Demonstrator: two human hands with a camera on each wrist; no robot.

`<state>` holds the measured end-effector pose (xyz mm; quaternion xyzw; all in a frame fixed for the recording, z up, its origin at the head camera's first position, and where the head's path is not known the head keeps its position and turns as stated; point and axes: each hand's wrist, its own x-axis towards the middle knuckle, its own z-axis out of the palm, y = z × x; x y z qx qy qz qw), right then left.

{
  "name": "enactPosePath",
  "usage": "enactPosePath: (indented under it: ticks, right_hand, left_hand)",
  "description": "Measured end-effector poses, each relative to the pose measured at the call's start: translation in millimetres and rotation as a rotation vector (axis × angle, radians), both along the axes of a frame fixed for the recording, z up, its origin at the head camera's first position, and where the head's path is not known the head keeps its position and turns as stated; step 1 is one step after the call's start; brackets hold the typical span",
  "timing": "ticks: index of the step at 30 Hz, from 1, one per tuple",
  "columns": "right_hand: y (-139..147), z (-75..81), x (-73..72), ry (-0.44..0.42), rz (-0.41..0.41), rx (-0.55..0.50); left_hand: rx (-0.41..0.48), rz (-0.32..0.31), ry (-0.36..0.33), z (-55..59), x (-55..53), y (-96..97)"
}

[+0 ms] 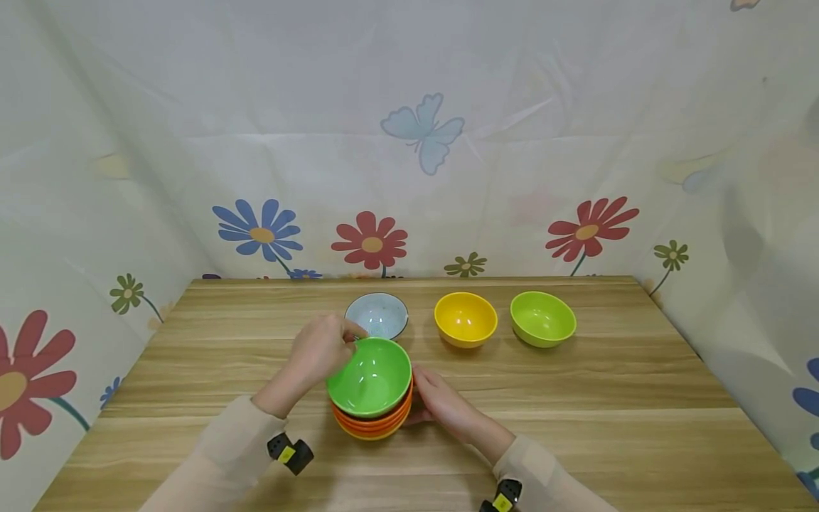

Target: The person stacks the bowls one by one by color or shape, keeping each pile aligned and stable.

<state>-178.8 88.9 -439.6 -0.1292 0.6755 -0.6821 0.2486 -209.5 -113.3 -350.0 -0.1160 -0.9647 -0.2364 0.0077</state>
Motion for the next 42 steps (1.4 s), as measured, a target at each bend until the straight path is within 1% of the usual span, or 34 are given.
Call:
enactPosePath:
  ticks: [9,23,42]
  right_hand:
    - [-0.4,-0.8,-0.1,0.002,-0.004,-0.004]
    - [-1.2,-0.1,0.3,0.009,0.0,-0.023]
    - [-1.0,0.6,0.7,0.006,0.006,-0.014]
  left_hand:
    - [0.006,0.015,0.005,-1.9,1.4,0.6]
    - [-0.045,0.017,0.026,-0.6,4.3,2.8]
    - [-0.073,0.021,0.037,-2.4,4.4,4.1]
